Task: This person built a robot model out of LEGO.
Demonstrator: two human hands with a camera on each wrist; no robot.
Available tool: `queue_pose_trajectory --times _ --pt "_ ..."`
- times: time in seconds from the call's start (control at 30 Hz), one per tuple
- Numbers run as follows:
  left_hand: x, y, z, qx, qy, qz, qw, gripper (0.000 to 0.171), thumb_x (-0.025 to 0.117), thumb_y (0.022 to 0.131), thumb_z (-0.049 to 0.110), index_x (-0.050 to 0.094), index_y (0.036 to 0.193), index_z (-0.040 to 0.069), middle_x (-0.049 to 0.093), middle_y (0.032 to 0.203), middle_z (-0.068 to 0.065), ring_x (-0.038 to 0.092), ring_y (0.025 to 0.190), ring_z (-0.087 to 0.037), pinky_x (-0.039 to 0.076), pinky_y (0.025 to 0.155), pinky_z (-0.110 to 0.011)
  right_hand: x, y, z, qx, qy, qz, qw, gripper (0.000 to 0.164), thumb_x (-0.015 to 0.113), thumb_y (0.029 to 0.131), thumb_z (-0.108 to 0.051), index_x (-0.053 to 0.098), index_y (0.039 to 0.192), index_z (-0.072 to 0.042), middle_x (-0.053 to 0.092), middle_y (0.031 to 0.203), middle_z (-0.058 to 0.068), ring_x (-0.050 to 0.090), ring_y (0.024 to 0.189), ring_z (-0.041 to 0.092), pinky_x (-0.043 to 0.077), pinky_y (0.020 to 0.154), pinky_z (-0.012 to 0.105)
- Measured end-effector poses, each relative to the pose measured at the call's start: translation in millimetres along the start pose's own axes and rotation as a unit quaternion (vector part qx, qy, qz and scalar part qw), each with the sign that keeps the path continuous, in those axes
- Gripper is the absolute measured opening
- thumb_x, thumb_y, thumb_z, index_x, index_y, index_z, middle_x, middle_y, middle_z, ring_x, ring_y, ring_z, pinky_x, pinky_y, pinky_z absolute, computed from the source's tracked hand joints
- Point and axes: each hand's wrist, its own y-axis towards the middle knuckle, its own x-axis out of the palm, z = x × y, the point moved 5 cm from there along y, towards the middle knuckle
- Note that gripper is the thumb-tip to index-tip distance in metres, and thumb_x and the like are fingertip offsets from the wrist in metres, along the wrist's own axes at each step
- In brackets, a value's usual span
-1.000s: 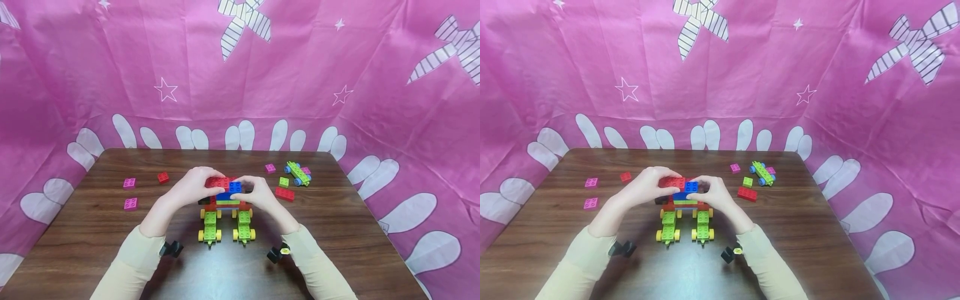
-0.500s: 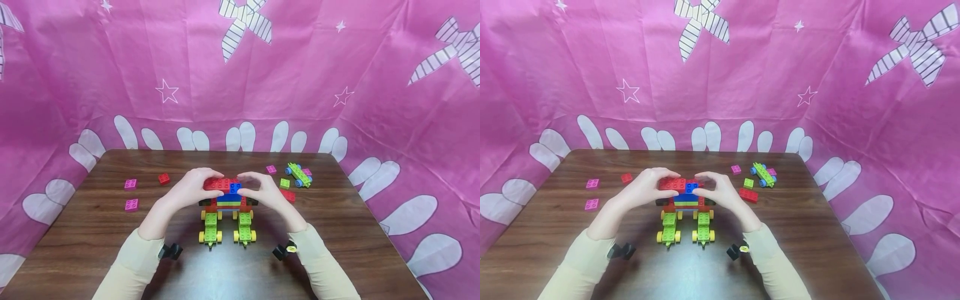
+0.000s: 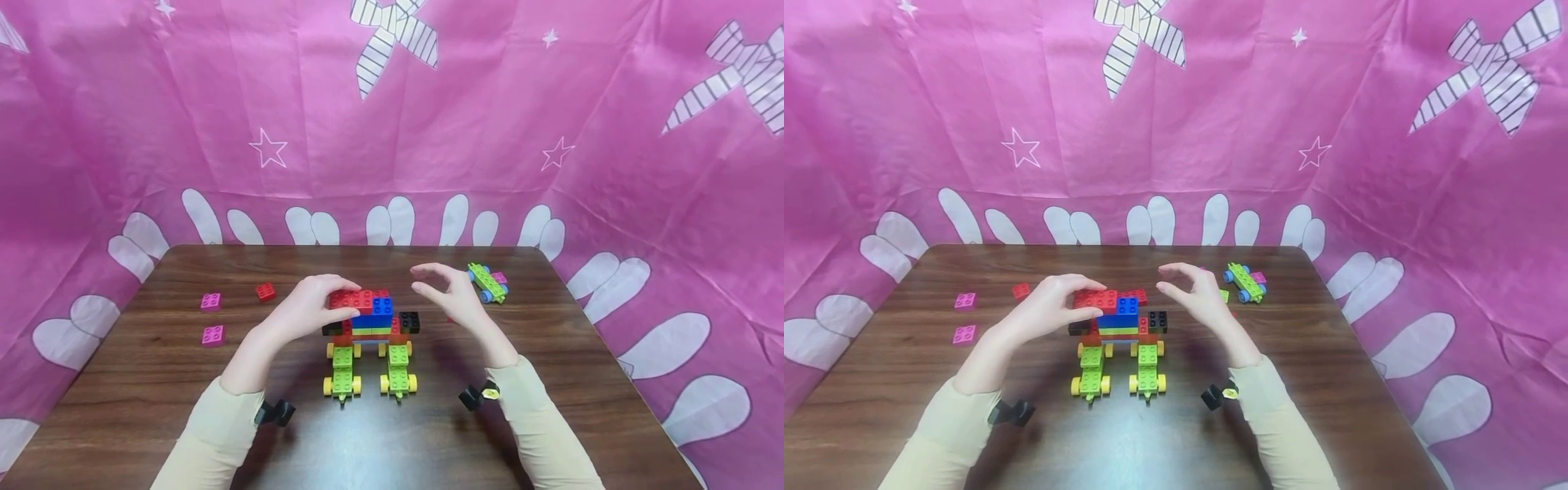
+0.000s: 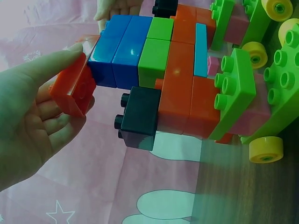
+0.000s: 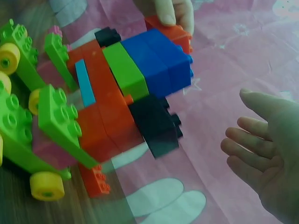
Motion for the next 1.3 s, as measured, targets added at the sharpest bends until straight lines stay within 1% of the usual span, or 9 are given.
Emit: queue_pose_trajectory --times 0.03,0.17,0.27,0.4,0.53,0.63,0.77,1.03,1.3 --pt "0.0 0.0 -0.2 0.001 0.000 0.000 1.0000 0.043 0.077 0.085 0.030 0.068 0.121 0.010 0.070 0.117 -0.007 0.064 0.109 -0.025 0.053 0.094 -0.045 -2.6 -0.5 1.3 0.001 -0.004 0.005 1.000 0.033 0.071 0.090 -0.027 0.068 0.119 -0.012 0.071 0.117 0.008 0.064 0.109 0.022 0.053 0.090 0.044" --pt "-0.5 -0.1 0.2 0.004 0.000 0.001 1.0000 0.042 0.077 0.084 0.029 0.068 0.121 0.009 0.070 0.117 -0.007 0.064 0.108 -0.025 0.053 0.094 -0.044 -14.5 -3.1 5.7 0.015 -0.023 0.016 0.999 0.035 0.072 0.089 -0.023 0.066 0.121 -0.008 0.069 0.119 0.013 0.065 0.105 0.027 0.055 0.087 0.041" --pt "-0.6 0.2 0.7 0.002 -0.004 0.000 1.0000 0.042 0.077 0.084 0.029 0.068 0.121 0.009 0.070 0.116 -0.007 0.064 0.107 -0.024 0.054 0.093 -0.044 -24.0 -5.5 16.0 0.026 -0.029 0.019 0.999 0.039 0.074 0.088 -0.021 0.065 0.122 -0.005 0.068 0.120 0.016 0.065 0.108 0.031 0.054 0.090 0.047" --pt "-0.3 -0.1 0.4 -0.001 -0.005 0.000 1.0000 0.043 0.077 0.084 0.029 0.068 0.121 0.010 0.070 0.116 -0.007 0.064 0.107 -0.024 0.054 0.092 -0.044 -33.7 -10.6 40.6 0.039 -0.042 0.031 0.998 0.042 0.075 0.087 -0.022 0.063 0.124 -0.003 0.067 0.121 0.017 0.062 0.112 0.032 0.052 0.092 0.053" --pt "-0.7 -0.7 0.1 -0.001 -0.002 0.004 1.0000 0.043 0.078 0.084 0.029 0.068 0.121 0.010 0.070 0.116 -0.008 0.064 0.106 -0.024 0.054 0.091 -0.044 -39.1 -19.2 65.1 0.079 -0.051 0.035 0.995 0.044 0.075 0.087 -0.023 0.063 0.125 -0.005 0.066 0.124 0.017 0.059 0.117 0.033 0.049 0.096 0.056" --pt "-1.0 -0.7 0.2 -0.001 -0.001 0.006 1.0000 0.043 0.078 0.084 0.028 0.068 0.121 0.009 0.070 0.116 -0.008 0.064 0.106 -0.024 0.054 0.092 -0.044 -43.6 -25.8 82.3 0.106 -0.061 0.034 0.992 0.045 0.076 0.086 -0.023 0.063 0.125 -0.005 0.066 0.125 0.017 0.058 0.119 0.033 0.047 0.100 0.055" --pt "-0.6 0.1 0.6 0.002 -0.005 0.004 1.0000 0.043 0.078 0.084 0.028 0.068 0.121 0.009 0.070 0.115 -0.008 0.064 0.106 -0.024 0.054 0.091 -0.043 -51.1 -33.3 101.8 0.122 -0.080 0.035 0.989 0.046 0.076 0.085 -0.020 0.062 0.125 -0.003 0.066 0.124 0.019 0.058 0.118 0.037 0.046 0.101 0.055" --pt "-0.5 0.4 0.4 0.001 -0.005 0.001 1.0000 0.043 0.077 0.084 0.029 0.068 0.121 0.009 0.070 0.115 -0.007 0.064 0.106 -0.024 0.054 0.092 -0.044 -56.3 -42.7 125.2 0.132 -0.096 0.010 0.987 0.053 0.080 0.082 -0.023 0.061 0.126 0.000 0.064 0.125 0.021 0.059 0.118 0.040 0.047 0.099 0.055" --pt "-0.5 0.6 0.4 0.003 -0.001 0.000 1.0000 0.043 0.077 0.084 0.028 0.068 0.121 0.009 0.070 0.116 -0.008 0.064 0.106 -0.024 0.054 0.092 -0.044 -50.0 -45.8 141.7 0.138 -0.120 -0.025 0.983 0.055 0.080 0.081 -0.025 0.061 0.126 0.000 0.064 0.125 0.021 0.059 0.119 0.039 0.046 0.100 0.056"
